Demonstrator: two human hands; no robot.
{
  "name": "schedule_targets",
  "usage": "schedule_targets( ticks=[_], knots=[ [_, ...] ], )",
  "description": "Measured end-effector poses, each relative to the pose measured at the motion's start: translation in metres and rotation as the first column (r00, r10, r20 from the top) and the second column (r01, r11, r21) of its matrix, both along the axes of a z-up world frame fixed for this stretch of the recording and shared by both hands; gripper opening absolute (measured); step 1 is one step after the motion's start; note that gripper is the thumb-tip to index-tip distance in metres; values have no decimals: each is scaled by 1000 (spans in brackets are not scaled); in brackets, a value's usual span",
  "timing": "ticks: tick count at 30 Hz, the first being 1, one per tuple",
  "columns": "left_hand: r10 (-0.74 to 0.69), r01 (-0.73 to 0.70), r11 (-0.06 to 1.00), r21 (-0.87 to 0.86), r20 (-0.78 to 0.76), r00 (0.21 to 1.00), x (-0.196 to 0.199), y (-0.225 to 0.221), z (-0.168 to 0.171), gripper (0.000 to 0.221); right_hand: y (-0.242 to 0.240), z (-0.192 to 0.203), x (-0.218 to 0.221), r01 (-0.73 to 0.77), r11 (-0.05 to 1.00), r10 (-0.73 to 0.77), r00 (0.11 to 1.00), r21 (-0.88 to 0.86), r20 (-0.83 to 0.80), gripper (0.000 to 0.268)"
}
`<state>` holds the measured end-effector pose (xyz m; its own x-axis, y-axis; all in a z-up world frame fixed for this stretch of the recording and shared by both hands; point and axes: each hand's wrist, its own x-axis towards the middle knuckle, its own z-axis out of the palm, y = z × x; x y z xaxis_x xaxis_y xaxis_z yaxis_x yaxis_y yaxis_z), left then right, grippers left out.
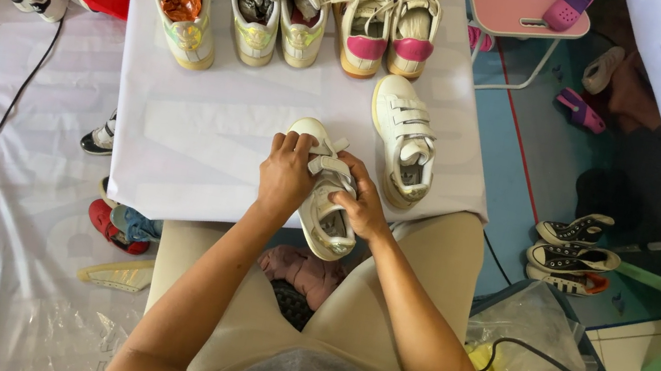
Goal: Adjusting and fastening velcro straps on multiple pairs of white sneakers.
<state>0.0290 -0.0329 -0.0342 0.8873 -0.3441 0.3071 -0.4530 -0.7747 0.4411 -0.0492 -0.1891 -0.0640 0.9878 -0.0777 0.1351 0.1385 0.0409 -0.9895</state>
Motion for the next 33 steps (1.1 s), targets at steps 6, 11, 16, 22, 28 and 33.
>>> schedule_targets(
  ticks=[6,11,16,22,28,33],
  knots=[
    [9,-9,1000,-10,-17,1000,0,-1,3,30,-1,1,2,3,1000,-2,1000,-6,19,54],
    [16,-16,1000,6,-44,999,3,-2,-5,30,0,0,1,3,1000,-3,1000,-3,16,55],
    [9,-6,999,37,-90,996,4,-3,-13,39,-1,4,3,-10,1000,10,1000,-3,20,54],
    [28,-32,999,-30,-122,992,-3,-1,1,20,1,5,4,-35,999,34,999,16,32,54],
    [60,-84,987,-141,-164,985,-4,3,-6,20,2,9,5,-59,997,57,998,44,34,55],
    [76,-120,967,-223,-195,978,-10,6,4,19,1,7,6,-80,995,77,996,60,47,55]
  ],
)
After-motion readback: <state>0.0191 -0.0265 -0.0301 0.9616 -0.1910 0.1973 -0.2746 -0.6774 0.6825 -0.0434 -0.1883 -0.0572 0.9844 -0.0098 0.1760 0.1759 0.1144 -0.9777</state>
